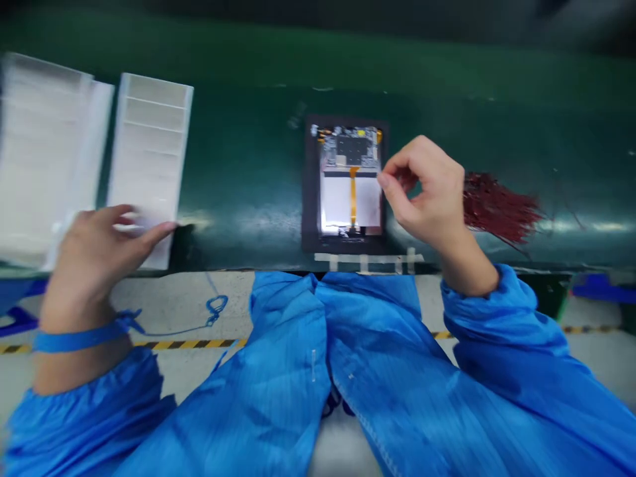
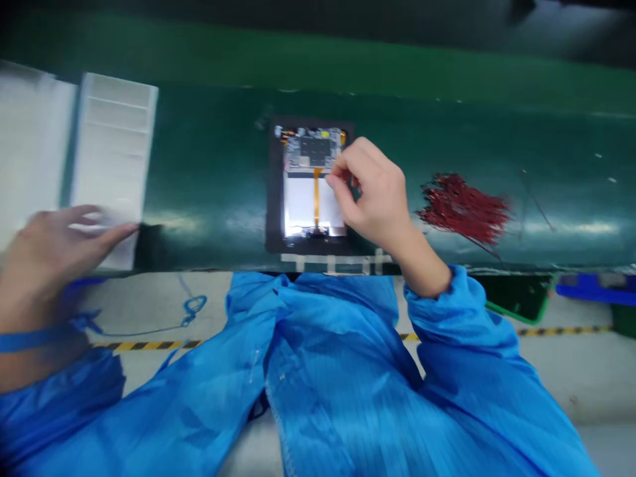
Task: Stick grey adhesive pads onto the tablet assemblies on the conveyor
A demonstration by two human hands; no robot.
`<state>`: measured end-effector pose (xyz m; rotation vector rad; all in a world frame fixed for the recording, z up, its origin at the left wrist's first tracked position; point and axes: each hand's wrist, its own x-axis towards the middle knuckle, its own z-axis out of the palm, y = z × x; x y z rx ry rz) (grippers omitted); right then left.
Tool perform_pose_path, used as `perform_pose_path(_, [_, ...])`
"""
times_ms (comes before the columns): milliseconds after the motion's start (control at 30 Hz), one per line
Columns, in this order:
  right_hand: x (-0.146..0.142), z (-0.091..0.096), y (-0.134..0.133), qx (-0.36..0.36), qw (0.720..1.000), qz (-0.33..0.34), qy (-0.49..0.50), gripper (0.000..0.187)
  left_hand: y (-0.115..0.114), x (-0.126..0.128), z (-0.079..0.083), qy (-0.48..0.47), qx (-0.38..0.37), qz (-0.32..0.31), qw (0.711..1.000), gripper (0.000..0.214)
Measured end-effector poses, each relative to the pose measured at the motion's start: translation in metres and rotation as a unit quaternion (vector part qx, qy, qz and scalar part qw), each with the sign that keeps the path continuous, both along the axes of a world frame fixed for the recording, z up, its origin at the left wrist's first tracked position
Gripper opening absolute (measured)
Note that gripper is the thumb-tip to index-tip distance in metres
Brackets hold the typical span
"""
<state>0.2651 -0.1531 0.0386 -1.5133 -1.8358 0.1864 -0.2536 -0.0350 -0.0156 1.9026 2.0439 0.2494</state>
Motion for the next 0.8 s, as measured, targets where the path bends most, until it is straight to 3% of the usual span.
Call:
perform_pose_path(67, [-0.015,0.007,0.0,0.02,0.999,0.041,-0.001,0.016,-0.007,0.002,0.01,0.029,-0.004,0.041,0.999,0.077])
perform_pose_path(167, [-0.035,0.01,0.002,0.04,0.994,0.101,0.007,0.014,-0.016,-0.011,0.007,0.025,0.036,0.067,0.997,0.109])
perform_pose_path(233, [-0.047,0.007,0.004,0.045,0.989,0.138,0.012,0.014,-0.019,-0.024,-0.003,-0.056,0.06,0.082,0.993,0.116])
perform_pose_path(400, [-0.082,-0.003,0.01,0.014,0.979,0.202,0.029,0.014,-0.015,-0.033,-0.019,-0.267,0.08,0.071,0.958,0.096])
perform_pose_path(467, [-0.101,-0.005,0.008,-0.023,0.973,0.223,0.05,0.013,-0.021,-0.017,-0.02,-0.346,0.075,0.057,0.933,0.087])
perform_pose_path(567, [-0.139,-0.008,0.001,-0.029,0.968,0.238,0.074,0.008,-0.045,0.033,-0.022,-0.442,0.097,0.049,0.89,0.082])
perform_pose_path(633, [-0.164,-0.011,-0.002,-0.012,0.97,0.235,0.056,0.025,-0.066,0.077,-0.02,-0.487,0.106,0.043,0.866,0.084])
perform_pose_path(700, [-0.182,-0.017,-0.002,-0.01,0.974,0.224,0.015,0.039,-0.087,0.116,-0.014,-0.551,0.092,0.05,0.828,0.087])
perform_pose_path(800, [-0.186,-0.027,0.004,-0.033,0.981,0.19,-0.024,0.03,-0.106,0.151,0.002,-0.631,0.058,0.061,0.772,0.088])
